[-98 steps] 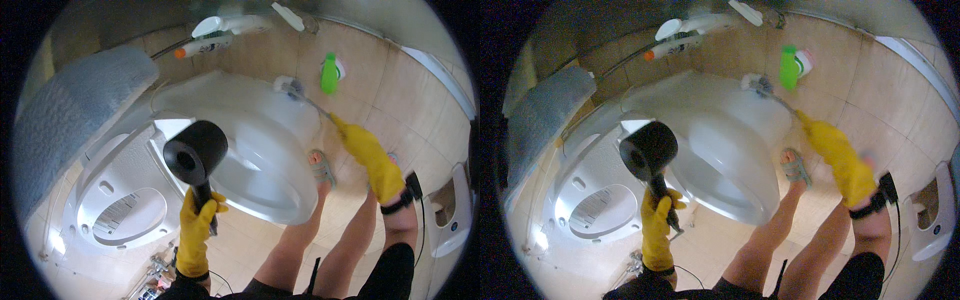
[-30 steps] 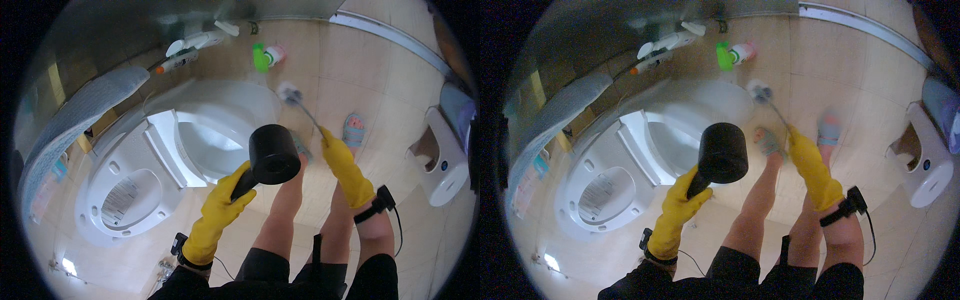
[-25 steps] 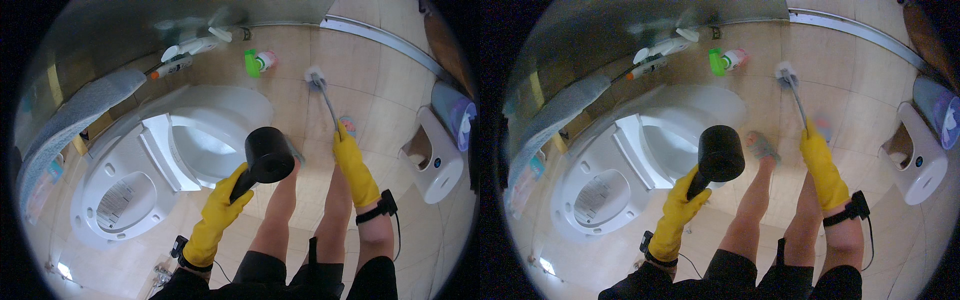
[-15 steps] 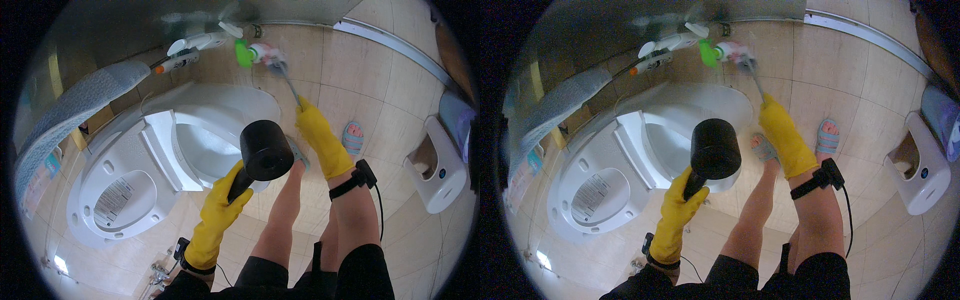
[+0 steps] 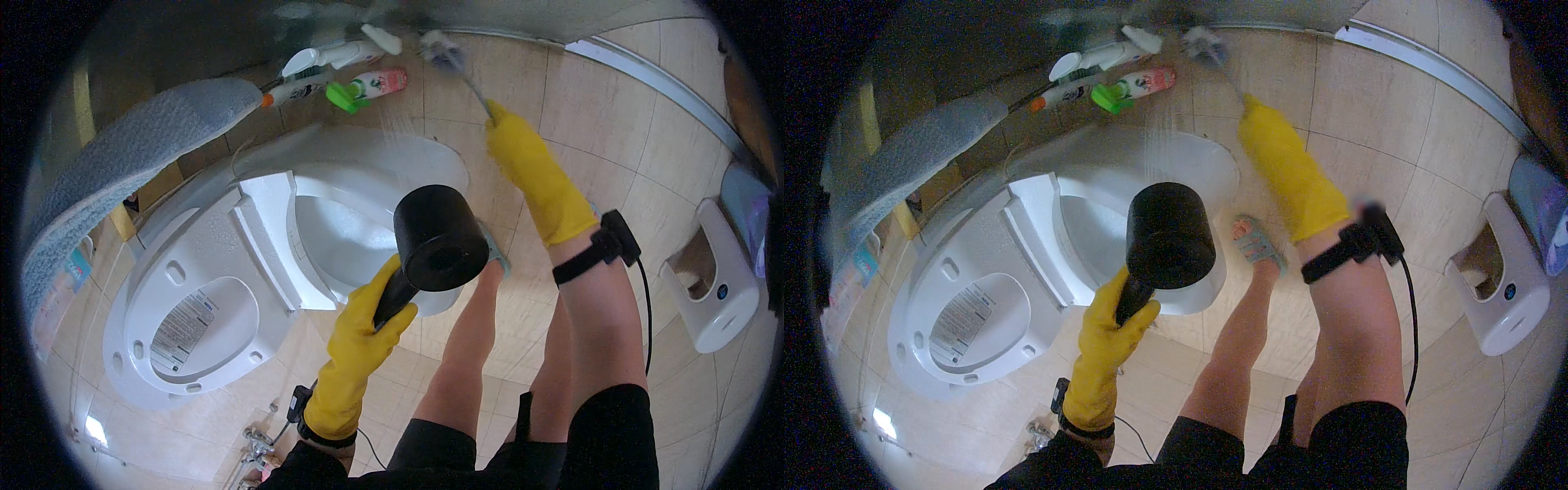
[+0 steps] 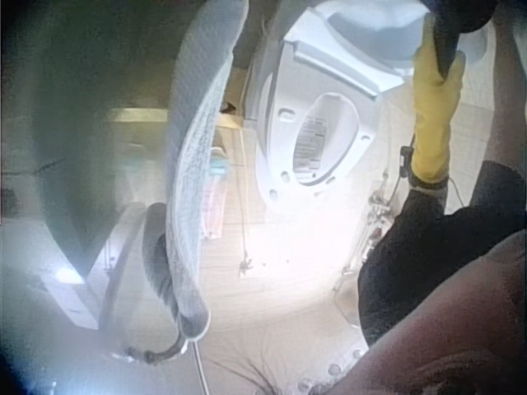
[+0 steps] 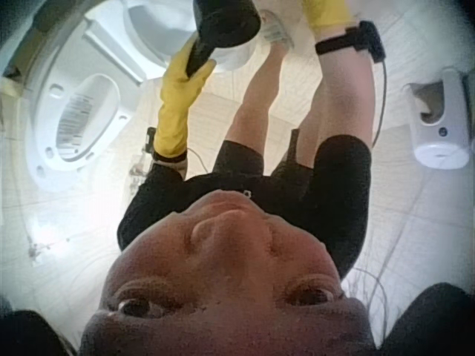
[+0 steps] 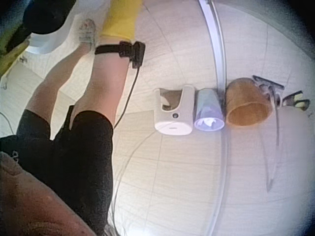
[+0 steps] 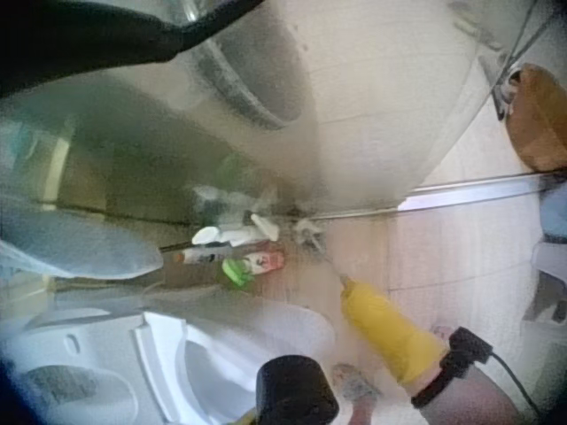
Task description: The person cleans a bathroom by scrubbing the toilet and the floor around it using a brush and a handheld shower head to rinse the surfaces.
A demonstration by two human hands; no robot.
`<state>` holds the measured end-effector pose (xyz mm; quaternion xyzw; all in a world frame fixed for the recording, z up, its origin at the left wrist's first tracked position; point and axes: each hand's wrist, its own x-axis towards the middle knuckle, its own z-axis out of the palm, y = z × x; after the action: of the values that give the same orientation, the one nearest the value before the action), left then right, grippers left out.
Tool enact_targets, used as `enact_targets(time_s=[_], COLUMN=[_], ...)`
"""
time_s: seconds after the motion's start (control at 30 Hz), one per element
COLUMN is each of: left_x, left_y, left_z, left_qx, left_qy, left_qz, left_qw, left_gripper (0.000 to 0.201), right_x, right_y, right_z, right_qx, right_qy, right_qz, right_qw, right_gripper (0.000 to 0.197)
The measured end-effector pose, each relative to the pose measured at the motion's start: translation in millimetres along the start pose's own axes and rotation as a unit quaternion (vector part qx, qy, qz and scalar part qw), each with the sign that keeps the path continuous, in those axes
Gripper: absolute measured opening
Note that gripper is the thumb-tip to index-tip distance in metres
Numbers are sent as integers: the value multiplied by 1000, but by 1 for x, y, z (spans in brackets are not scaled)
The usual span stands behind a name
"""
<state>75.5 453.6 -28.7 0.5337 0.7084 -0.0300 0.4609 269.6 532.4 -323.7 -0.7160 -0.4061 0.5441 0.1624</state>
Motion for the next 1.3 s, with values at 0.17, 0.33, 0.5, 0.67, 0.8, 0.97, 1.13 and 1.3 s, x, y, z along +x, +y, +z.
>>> enact_targets(time_s=[0.17,0.33,0.5,0.67,0.8,0.97,1.13,1.3], left_x=[5,-2,-28,-64,-87,-114,-126,-122], left_y=[5,14,35,46,68,83,87,84], left_z=[-5,-16,-20,-21,-15,-4,-1,-10], left_qx=[5,69,126,151,112,144,178,134], left_qy=[7,-52,-173,-270,-329,-328,-239,-161], left_qz=[1,64,152,208,234,216,165,131], left_qw=[1000,994,965,928,908,908,940,969], left_gripper=[57,56,59,61,60,59,57,58], right_x=[-1,-61,-150,-209,-240,-266,-286,-299], right_y=[-24,24,86,90,112,107,87,46], right_z=[23,4,-42,-92,-104,-116,-149,-186], right_qx=[-51,-14,-80,-111,-75,-109,-64,-34], right_qy=[-41,-26,-21,-49,-37,-18,-53,-66], right_qz=[-11,-15,124,197,178,131,185,248], right_qw=[998,999,989,973,980,985,979,966], right_gripper=[38,35,36,39,42,45,45,42])
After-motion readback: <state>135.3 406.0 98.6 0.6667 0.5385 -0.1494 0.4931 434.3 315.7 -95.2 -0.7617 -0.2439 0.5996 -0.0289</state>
